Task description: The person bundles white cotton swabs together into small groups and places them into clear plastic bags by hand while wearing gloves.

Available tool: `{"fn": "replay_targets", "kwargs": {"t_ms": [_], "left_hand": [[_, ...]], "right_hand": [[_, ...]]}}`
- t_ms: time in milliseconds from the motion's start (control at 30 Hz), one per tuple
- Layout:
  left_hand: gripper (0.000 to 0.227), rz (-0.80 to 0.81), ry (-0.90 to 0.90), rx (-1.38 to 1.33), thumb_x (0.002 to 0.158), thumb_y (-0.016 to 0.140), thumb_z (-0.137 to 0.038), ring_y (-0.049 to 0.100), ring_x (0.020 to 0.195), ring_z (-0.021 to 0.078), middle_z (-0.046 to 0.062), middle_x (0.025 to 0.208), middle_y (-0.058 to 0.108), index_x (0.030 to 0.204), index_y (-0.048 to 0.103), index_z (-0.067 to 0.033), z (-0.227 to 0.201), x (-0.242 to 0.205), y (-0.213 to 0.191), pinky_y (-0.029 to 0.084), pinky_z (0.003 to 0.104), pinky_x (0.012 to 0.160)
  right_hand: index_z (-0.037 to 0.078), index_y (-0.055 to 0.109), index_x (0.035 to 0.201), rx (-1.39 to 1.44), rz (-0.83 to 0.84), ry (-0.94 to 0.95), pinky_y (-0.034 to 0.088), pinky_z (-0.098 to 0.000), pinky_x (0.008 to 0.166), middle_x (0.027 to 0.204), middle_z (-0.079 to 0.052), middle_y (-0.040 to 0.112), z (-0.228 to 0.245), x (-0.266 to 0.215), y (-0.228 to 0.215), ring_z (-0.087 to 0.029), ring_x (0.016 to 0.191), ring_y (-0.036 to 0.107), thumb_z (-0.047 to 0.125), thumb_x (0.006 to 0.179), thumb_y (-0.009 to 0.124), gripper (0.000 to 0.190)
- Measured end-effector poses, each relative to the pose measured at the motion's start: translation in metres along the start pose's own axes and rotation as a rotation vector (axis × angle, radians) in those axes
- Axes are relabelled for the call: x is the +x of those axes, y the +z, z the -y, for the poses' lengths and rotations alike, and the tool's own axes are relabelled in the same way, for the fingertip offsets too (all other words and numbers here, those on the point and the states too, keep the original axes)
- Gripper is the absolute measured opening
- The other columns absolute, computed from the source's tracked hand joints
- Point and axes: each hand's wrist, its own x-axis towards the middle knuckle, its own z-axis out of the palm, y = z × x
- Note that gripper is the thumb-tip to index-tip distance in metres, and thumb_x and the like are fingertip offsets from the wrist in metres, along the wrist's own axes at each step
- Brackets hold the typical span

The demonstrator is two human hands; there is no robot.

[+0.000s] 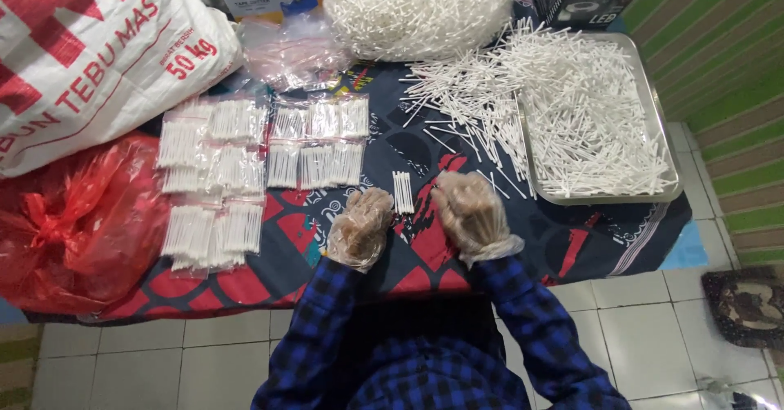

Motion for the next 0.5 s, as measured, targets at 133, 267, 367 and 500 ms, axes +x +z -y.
{"fn": "replay_targets", "kwargs": {"t_ms": [133, 267, 367, 500], "left_hand": [[0.036, -0.108, -0.025, -0.047, 0.094, 0.066, -0.047, 0.065, 0.120, 0.0180, -0.001, 0.128, 0.069, 0.123, 0.068, -0.0267, -0.013, 0.016, -0.032, 0.048, 0.043, 0.109], [0.031, -0.276, -0.069, -0.106, 0.091, 0.071, -0.041, 0.072, 0.109, 0.0218, 0.004, 0.118, 0.074, 0.116, 0.074, -0.0225, -0.022, 0.035, -0.065, 0.056, 0.040, 0.100], [0.035, -0.268, -0.201, -0.025, 0.093, 0.070, -0.036, 0.067, 0.118, 0.0257, 0.008, 0.125, 0.071, 0.123, 0.072, -0.0163, -0.019, 0.040, -0.075, 0.044, 0.045, 0.110], [0.056, -0.138, -0.431, 0.261, 0.093, 0.067, -0.045, 0.053, 0.137, 0.0314, 0.013, 0.142, 0.063, 0.137, 0.064, -0.0102, -0.021, 0.033, -0.081, 0.019, 0.058, 0.126]], "right_hand": [[0.013, 0.073, 0.095, -0.042, 0.073, 0.006, 0.057, -0.0458, 0.082, 0.083, -0.011, 0.070, -0.052, 0.003, 0.014, -0.032, 0.082, 0.069, 0.032, 0.101, 0.066, 0.022], [0.012, 0.067, 0.093, -0.158, 0.167, 0.024, 0.054, -0.0467, 0.074, 0.080, -0.011, 0.063, -0.084, 0.021, 0.020, -0.033, 0.076, 0.066, 0.047, 0.101, 0.061, 0.036], [0.015, 0.069, 0.101, -0.250, 0.178, 0.059, 0.050, -0.0493, 0.085, 0.093, -0.010, 0.065, -0.108, 0.022, 0.048, -0.033, 0.088, 0.066, 0.051, 0.096, 0.065, 0.037], [0.012, 0.070, 0.107, -0.342, 0.177, 0.123, 0.038, -0.0628, 0.103, 0.109, -0.016, 0.067, -0.113, 0.025, 0.060, -0.037, 0.104, 0.064, 0.056, 0.097, 0.065, 0.046]]}}
